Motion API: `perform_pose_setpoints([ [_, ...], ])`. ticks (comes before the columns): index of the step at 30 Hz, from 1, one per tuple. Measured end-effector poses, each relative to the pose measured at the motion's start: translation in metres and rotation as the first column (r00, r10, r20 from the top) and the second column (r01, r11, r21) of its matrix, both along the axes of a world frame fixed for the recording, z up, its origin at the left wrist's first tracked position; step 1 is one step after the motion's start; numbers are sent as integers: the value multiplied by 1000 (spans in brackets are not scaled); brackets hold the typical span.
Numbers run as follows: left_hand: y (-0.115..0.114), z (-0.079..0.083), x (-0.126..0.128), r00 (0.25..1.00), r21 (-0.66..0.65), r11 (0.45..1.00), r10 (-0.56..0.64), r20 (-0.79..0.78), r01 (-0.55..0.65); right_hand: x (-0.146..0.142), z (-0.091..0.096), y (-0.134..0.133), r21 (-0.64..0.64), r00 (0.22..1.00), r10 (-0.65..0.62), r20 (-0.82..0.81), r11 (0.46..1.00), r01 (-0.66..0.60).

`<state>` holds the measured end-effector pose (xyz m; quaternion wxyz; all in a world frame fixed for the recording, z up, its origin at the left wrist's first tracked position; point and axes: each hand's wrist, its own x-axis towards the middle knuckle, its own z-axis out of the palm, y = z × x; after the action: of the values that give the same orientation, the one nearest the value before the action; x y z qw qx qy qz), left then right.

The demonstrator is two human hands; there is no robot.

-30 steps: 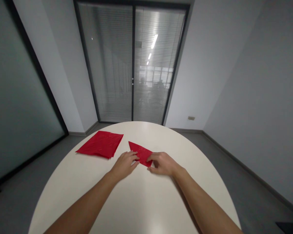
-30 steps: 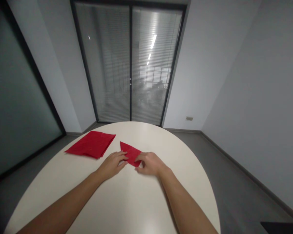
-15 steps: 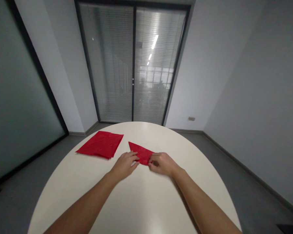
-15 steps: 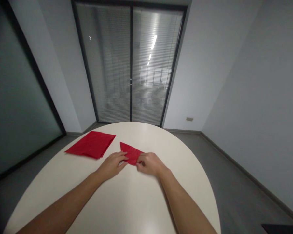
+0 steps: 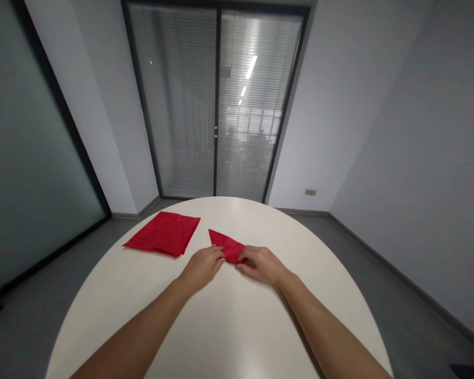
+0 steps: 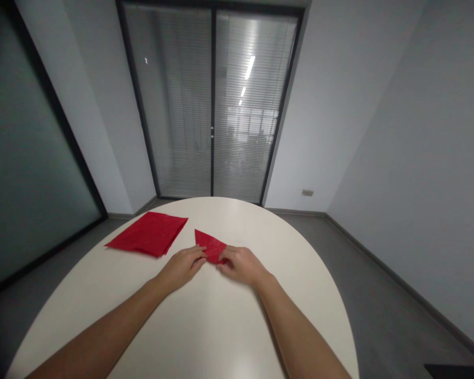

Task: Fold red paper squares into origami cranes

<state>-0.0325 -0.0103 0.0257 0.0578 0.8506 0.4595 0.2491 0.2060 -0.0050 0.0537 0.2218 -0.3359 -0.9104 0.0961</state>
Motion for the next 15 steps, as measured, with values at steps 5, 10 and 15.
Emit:
perform_pose_setpoints([
  [5, 0, -2, -2, 1000, 2, 1000, -9, 9, 9, 0, -3, 2, 25, 999, -33, -8, 999, 33],
  [10, -1, -1, -3, 999, -19, 999, -25, 35, 25, 0, -6, 1, -50, 995, -64, -71, 997, 61],
  [15, -2, 3, -2, 999, -28, 1000, -10, 33, 11, 0, -10, 4, -112, 990, -98, -99, 990, 87],
])
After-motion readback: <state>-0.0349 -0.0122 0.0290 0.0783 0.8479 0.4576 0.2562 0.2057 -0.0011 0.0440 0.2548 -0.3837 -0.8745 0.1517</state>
